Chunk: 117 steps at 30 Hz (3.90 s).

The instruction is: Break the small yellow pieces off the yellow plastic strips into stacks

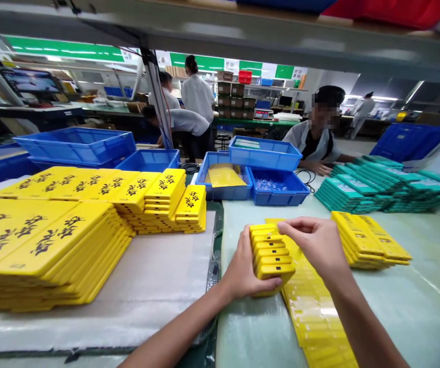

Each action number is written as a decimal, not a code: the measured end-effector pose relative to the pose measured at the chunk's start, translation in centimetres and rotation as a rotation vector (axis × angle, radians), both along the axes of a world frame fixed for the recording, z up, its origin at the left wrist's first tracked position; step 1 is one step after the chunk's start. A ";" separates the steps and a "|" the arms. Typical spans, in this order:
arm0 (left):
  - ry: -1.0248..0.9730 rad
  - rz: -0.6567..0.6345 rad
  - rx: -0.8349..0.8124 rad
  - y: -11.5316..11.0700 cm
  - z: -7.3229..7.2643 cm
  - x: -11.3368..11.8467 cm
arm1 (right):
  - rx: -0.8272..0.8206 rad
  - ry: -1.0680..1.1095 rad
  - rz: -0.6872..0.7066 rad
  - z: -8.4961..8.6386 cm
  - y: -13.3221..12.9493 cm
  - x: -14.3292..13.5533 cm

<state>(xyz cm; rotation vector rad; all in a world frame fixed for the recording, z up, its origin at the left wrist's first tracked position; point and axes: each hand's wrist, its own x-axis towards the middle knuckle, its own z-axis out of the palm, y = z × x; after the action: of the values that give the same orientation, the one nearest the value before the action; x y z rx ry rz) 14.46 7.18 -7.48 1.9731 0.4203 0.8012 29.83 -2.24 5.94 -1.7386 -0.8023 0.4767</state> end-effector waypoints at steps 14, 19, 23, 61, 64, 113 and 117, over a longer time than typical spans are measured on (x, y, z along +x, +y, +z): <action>-0.015 -0.036 -0.078 -0.1 0.9 0.1 | -0.073 -0.127 0.003 -1.2 0.8 -1.6; -0.013 -0.036 -0.081 -0.1 1.0 0.2 | -0.088 -0.173 0.031 -0.9 0.9 -1.6; -0.007 -0.025 -0.073 0.0 1.2 0.1 | -0.126 -0.251 0.065 -0.5 1.1 -1.6; -0.013 -0.028 -0.035 -0.1 0.7 0.2 | -0.102 -0.173 0.071 -0.6 1.3 -1.4; -0.003 -0.028 -0.047 -0.1 0.9 0.2 | -0.113 -0.195 0.085 -0.5 1.3 -1.5; 0.041 -0.018 -0.042 0.0 0.3 0.1 | -0.137 -0.087 0.304 0.1 1.4 -0.2; 0.034 -0.015 -0.029 0.1 0.3 0.1 | -0.135 -0.146 0.315 -0.2 1.5 -0.2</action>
<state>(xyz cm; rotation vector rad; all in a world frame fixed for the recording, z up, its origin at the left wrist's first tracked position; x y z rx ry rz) 14.60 7.23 -7.20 1.9633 0.4343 0.7497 29.67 -0.69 5.77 -1.7934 -1.1819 0.6319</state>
